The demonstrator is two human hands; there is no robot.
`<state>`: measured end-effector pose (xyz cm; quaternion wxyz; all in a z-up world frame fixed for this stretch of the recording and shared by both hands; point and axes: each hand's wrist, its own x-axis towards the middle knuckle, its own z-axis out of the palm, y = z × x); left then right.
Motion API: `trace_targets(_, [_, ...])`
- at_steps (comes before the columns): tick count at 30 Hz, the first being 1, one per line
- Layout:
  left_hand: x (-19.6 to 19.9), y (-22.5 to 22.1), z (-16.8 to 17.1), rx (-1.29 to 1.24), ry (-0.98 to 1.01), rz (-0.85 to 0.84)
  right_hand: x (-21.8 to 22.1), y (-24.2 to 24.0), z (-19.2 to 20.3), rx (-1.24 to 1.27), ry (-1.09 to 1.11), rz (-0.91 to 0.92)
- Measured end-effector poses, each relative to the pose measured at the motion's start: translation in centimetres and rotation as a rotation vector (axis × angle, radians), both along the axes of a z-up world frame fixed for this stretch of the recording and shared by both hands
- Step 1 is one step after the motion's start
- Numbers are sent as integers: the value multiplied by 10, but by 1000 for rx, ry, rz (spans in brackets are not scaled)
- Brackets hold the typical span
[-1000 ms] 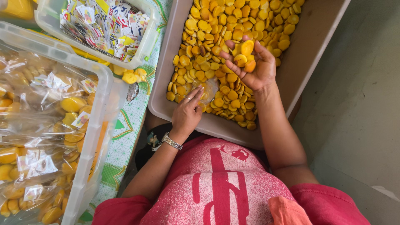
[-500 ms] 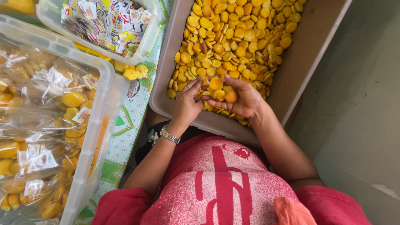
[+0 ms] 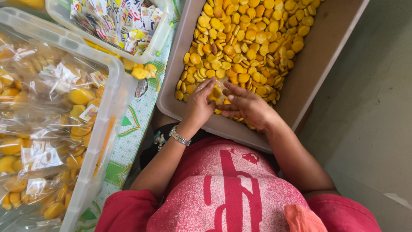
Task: The person scoops yellow snack chips from a large bin into small clear plastic bags, then places a small label into each bag and sets the filled bags into a separate container. The process repeats continuously.
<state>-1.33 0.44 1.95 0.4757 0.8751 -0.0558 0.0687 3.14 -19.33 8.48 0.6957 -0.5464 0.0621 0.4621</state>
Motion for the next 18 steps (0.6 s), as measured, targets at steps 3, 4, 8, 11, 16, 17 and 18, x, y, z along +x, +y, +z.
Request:
trace_targets(3, [1, 1, 14, -50, 73, -26, -6, 6, 3, -460, -659, 353])
trace_targets(4, [2, -1, 20, -124, 145, -62, -7, 9, 6, -633, -944, 496])
trace_targets(8, [1, -1, 44, -317, 140, -98, 2, 27, 28, -905, -1213, 506])
trace_targets(11, [3, 6, 42, -376, 15, -48, 17, 36, 51, -880, -1195, 341])
trace_targets(16, [6, -2, -5, -360, -13, -65, 29, 58, 77, -560, -1324, 329])
trace_targets(17, [3, -3, -15, -417, 112, -40, 34, 59, 83, -611, -1319, 425])
trace_targets(18, [2, -2, -24, -473, 237, -18, 42, 58, 89, -662, -1311, 521])
